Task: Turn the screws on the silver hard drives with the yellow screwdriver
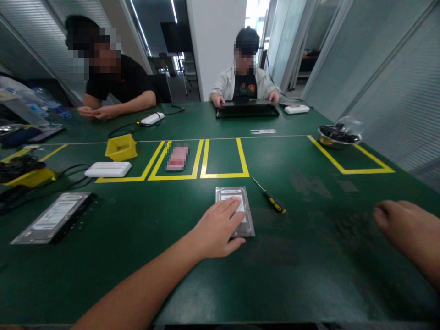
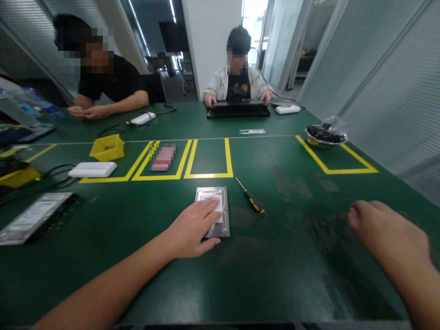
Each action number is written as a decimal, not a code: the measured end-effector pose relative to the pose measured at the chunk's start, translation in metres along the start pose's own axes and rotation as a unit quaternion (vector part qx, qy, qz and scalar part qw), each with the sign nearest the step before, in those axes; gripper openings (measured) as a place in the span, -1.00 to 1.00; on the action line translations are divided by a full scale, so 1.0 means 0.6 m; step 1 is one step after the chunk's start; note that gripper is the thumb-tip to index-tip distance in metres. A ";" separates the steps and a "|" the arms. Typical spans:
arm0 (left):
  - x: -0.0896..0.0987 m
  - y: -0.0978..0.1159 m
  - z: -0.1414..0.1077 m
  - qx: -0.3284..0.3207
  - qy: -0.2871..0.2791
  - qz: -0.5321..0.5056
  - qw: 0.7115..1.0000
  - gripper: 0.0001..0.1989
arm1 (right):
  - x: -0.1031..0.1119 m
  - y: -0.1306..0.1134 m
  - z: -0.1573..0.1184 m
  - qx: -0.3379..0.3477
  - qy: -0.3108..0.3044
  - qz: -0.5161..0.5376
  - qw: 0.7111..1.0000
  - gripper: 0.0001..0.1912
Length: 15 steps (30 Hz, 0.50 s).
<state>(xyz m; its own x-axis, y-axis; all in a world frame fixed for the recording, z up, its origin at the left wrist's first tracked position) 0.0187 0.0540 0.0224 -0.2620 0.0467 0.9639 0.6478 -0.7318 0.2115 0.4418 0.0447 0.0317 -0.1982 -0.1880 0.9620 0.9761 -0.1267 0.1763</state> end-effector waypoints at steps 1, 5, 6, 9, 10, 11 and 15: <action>0.000 0.000 0.000 0.000 0.001 -0.001 1.000 -0.45 | 0.024 -0.040 -0.007 0.023 0.017 -0.011 1.000 -0.74; -0.001 -0.002 -0.001 -0.004 0.009 -0.002 1.000 -0.44 | 0.100 -0.200 -0.039 0.154 0.063 0.074 0.983 -0.72; 0.000 -0.003 -0.002 -0.007 0.011 -0.002 1.000 -0.43 | 0.113 -0.235 -0.046 0.187 0.058 0.104 0.975 -0.72; 0.001 -0.006 -0.004 -0.013 0.018 -0.008 1.000 -0.39 | 0.152 -0.326 -0.069 0.285 0.050 0.214 0.933 -0.77; 0.001 -0.008 -0.004 -0.013 0.020 -0.011 1.000 -0.38 | 0.165 -0.352 -0.075 0.310 0.047 0.241 0.919 -0.79; 0.001 -0.009 -0.005 -0.012 0.022 -0.016 1.000 -0.36 | 0.177 -0.373 -0.080 0.325 0.048 0.264 0.907 -0.80; 0.003 -0.012 -0.006 -0.015 0.035 -0.040 0.998 -0.36 | 0.214 -0.440 -0.086 0.363 0.026 0.348 0.864 -0.84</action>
<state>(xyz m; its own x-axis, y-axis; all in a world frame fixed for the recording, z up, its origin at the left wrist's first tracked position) 0.0111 0.0569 0.0218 -0.3626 0.0590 0.9301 0.6006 -0.7482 0.2817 0.1540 0.0037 0.0977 0.4744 -0.0193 0.8801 0.6554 0.6753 -0.3384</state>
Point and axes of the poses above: each hand's wrist, its own z-axis towards the middle knuckle, its own x-axis out of the back of the hand, y = z × x, the point moved 6 cm from there along z, towards the middle knuckle, and after that the axes turned 4 degrees about x, right-handed, at the moved point
